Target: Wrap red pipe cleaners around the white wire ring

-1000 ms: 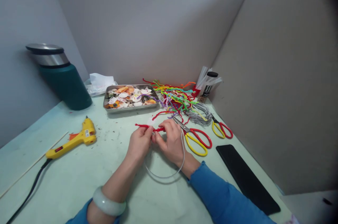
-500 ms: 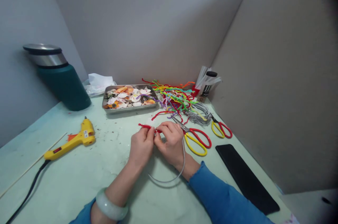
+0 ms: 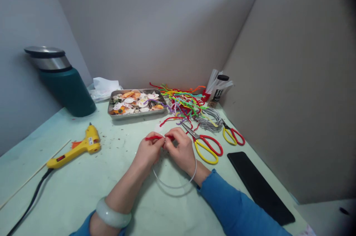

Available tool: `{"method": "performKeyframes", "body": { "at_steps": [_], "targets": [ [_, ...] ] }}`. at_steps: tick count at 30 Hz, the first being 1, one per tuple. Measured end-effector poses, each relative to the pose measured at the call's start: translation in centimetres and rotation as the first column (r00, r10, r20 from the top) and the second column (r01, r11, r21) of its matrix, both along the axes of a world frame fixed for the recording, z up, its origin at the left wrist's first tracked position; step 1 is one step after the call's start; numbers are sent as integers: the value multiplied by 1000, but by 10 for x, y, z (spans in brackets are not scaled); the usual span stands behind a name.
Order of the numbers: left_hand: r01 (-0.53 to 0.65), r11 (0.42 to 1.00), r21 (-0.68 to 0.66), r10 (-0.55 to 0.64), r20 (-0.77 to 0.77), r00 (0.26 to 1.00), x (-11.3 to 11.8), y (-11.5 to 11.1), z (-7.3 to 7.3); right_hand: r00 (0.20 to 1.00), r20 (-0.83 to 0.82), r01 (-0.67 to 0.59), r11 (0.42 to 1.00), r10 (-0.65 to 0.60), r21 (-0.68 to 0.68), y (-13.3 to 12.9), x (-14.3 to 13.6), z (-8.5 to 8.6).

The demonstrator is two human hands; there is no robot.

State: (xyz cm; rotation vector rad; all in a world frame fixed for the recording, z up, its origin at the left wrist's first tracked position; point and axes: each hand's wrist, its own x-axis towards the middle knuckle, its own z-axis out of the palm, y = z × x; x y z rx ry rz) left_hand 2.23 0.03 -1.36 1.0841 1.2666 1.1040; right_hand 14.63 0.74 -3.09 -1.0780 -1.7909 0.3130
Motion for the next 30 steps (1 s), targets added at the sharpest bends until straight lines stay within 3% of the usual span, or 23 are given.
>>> {"method": "performKeyframes", "body": {
  "at_steps": [4,7,9,12,17,23,30],
  "targets": [
    [-45,971,233,124,-337,933,-4,0,-2,1000,-4,-10,999,10,-39,0,-1,-2],
    [-24,947,319,156,-395,905,-4,-1,-3,999,-20,-33,998,32,-50,1,0,-1],
    [-22,957,291,113,-301,947,-4,0,-3,997,-49,-54,997,51,-58,1,1,0],
    [13,994,106,-9,-45,999,-4,0,-1,994,-98,-61,996,55,-61,2,3,2],
    [107,992,-59,-85,301,950,-7,0,8,992,-105,-68,998,69,9,3,5,3],
    [144,972,-187,-43,463,886,-10,1,9,997,-40,-66,995,69,75,3,5,1],
    [175,968,-181,-62,502,863,-12,2,4,996,-39,-80,993,84,90,1,4,4]
  ]
}}
